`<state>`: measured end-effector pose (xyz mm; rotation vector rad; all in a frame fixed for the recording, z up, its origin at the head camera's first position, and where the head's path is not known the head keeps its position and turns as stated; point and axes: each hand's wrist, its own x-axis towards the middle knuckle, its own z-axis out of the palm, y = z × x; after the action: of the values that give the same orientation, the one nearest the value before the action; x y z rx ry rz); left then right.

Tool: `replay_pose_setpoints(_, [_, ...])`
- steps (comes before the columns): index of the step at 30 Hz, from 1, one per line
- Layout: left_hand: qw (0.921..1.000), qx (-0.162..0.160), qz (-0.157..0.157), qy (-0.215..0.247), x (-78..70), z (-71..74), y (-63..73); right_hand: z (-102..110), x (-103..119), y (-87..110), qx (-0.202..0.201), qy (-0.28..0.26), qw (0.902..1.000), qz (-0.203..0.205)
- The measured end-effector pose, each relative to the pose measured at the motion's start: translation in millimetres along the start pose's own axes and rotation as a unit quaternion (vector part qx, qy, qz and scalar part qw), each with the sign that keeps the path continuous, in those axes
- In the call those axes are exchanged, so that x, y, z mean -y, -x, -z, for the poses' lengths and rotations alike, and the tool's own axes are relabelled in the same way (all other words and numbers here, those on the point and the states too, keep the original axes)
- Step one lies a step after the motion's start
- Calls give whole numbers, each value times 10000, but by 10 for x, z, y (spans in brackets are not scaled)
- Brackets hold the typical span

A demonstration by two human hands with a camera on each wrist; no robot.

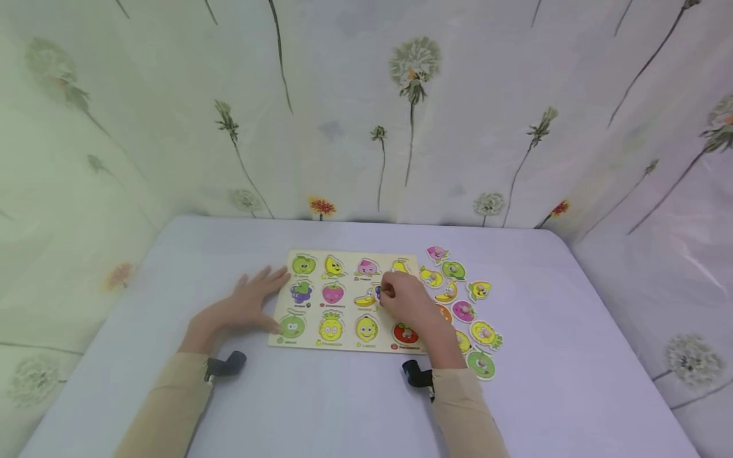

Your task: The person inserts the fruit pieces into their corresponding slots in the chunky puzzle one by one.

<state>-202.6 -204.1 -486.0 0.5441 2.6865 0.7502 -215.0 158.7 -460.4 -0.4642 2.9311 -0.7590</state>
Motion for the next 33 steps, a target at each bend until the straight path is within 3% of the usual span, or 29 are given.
replay_pose_setpoints(8, [10000,-31,51,56,-24,-10,-3,-25,174,-68,181,-194,9996,32])
replay_pose_setpoints(20, [9999,12,136,39,26,-14,-10,-112,268,-127,310,-224,9992,113])
replay_pose_setpoints(33, [9999,-7,133,40,12,-26,-28,-219,349,-171,160,-194,9993,289])
